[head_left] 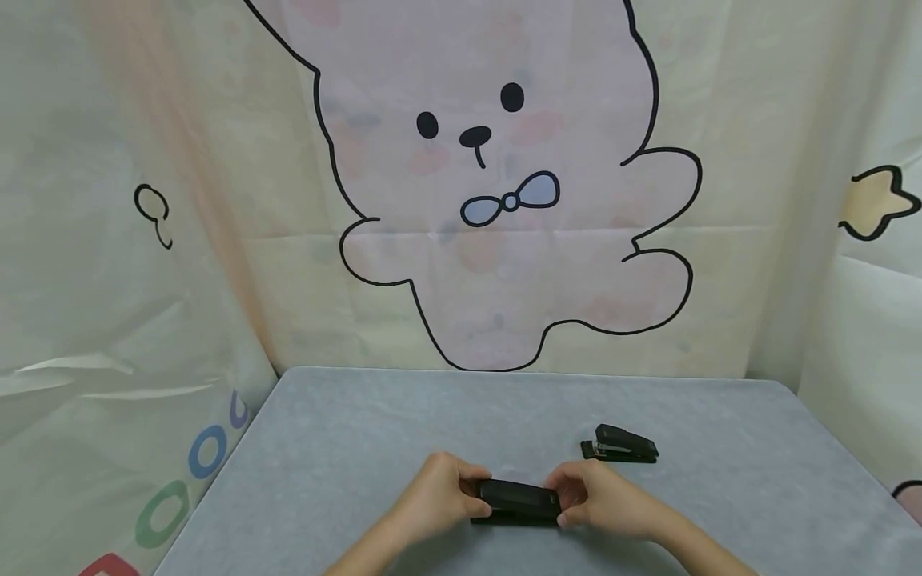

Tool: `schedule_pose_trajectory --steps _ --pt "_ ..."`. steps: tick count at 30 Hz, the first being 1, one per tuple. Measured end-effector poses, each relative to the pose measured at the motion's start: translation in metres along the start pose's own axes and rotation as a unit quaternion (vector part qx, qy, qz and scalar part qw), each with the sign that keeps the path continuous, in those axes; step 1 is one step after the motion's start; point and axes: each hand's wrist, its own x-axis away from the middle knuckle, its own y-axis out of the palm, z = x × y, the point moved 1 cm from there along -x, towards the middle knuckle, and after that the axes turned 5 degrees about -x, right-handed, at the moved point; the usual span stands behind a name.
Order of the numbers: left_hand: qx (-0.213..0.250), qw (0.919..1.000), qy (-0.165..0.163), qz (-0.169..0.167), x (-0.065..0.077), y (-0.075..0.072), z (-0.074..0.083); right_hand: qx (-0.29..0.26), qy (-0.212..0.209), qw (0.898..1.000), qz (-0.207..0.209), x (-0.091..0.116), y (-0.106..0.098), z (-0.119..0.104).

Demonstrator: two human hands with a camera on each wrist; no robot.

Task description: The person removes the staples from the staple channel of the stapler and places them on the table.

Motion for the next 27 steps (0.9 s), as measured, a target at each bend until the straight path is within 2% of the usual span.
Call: schedule_pose_trajectory --steps 6,10,13,19,22,27 --pt "0.004 1.0000 0.005 0.000 -0.001 0.005 0.001 0.007 -0.012 1.000 -0.015 0.001 -0.004 0.008" --pt "0.009 0.9999 0.006 -0.006 0.000 0.006 0.001 0.012 0.005 1.000 -0.005 0.001 -0.005 0.006" --pt "0.006 0.9999 -0.006 -0.015 0.001 0.003 0.000 0.029 0.014 0.999 -0.002 -0.001 -0.004 0.001" --pt "-0.070 0.9959 -0.029 -0.049 -0.001 -0.009 -0.003 0.068 0.030 0.997 0.012 -0.009 0.004 -0.010" --pt "-0.102 0.9934 -0.037 -0.036 -0.002 -0.013 -0.007 0.071 0.028 0.997 0.015 -0.014 0.010 -0.016" --pt "-0.109 0.9921 -0.061 -0.012 -0.004 -0.014 -0.014 0.069 -0.002 0.997 0.017 -0.023 0.023 -0.021"
